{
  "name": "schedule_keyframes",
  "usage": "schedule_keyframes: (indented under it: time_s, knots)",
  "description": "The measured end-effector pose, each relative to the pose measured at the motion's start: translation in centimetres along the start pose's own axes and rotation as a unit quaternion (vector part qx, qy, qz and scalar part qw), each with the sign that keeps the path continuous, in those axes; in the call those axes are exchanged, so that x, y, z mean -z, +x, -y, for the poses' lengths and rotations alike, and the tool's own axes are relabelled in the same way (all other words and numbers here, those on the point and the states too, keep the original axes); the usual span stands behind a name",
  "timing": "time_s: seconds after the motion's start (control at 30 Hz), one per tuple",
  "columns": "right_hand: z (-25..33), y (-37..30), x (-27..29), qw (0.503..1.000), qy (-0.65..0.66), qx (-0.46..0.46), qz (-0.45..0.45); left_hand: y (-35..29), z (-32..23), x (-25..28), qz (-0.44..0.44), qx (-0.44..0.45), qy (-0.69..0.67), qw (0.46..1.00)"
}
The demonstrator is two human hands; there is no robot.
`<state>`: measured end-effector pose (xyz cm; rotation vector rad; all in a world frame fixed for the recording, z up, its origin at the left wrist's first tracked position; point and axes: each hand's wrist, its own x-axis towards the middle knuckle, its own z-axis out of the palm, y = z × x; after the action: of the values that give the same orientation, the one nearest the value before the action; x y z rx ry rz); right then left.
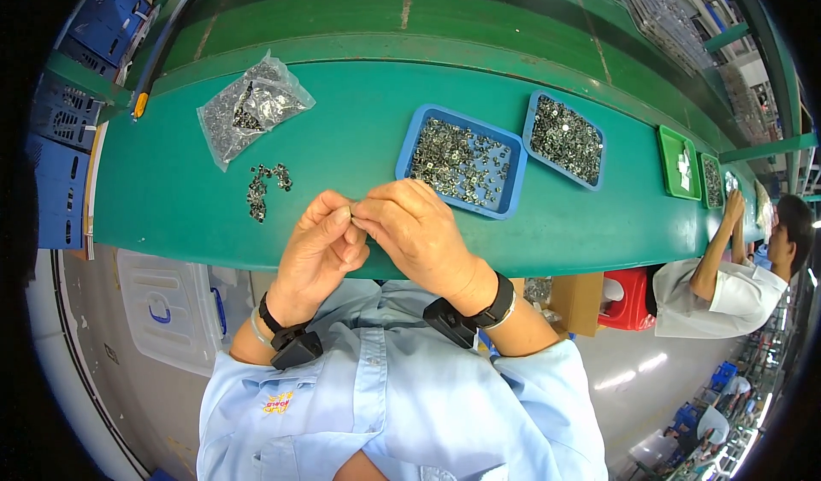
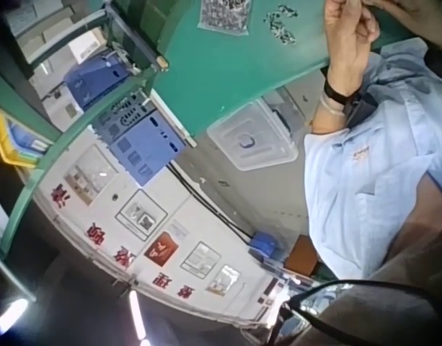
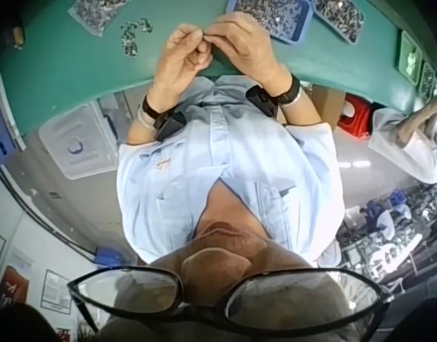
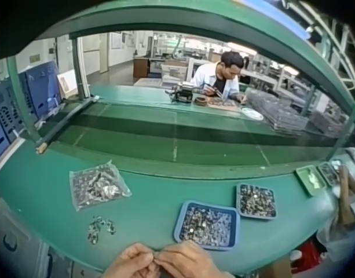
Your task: The person picks up a small metal component and a tiny black piece from the table and joins them together by hand. After pressing the two pieces together, the person places the assembled unit into a blue plastic tray and repeats the process.
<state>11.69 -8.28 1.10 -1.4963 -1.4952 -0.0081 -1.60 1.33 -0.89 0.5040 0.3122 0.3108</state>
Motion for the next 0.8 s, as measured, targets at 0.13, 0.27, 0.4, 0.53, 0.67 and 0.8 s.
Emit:
schedule_keyframes:
  time_s: [0.13,0.27,0.4,0.53,0.67,0.8]
  knots:
    - [-0.1,-0.1,0.0,0.998,-0.055,0.006,0.008,0.0,-0.3,-0.1,-0.029,-0.017,0.072,0.997]
    - [0.2,-0.4,-0.1,0.999,-0.045,0.008,-0.008,-0.1,-0.6,-0.4,-0.025,-0.028,0.115,0.993]
    - [0.2,-0.7,-0.1,0.999,-0.013,-0.014,-0.025,-0.4,-1.1,-1.5,-0.007,-0.016,0.087,0.996]
    - [0.6,-0.6,0.3,0.990,0.104,-0.082,-0.044,-0.4,-0.5,-1.6,0.041,0.013,-0.011,0.999]
    - [0.7,-0.9,0.5,0.986,0.141,-0.077,-0.034,-0.4,0.2,-1.7,0.053,0.033,-0.078,0.995]
    - [0.7,-0.7,0.8,0.989,0.125,-0.070,-0.023,-0.2,0.4,-1.4,0.063,0.040,-0.089,0.993]
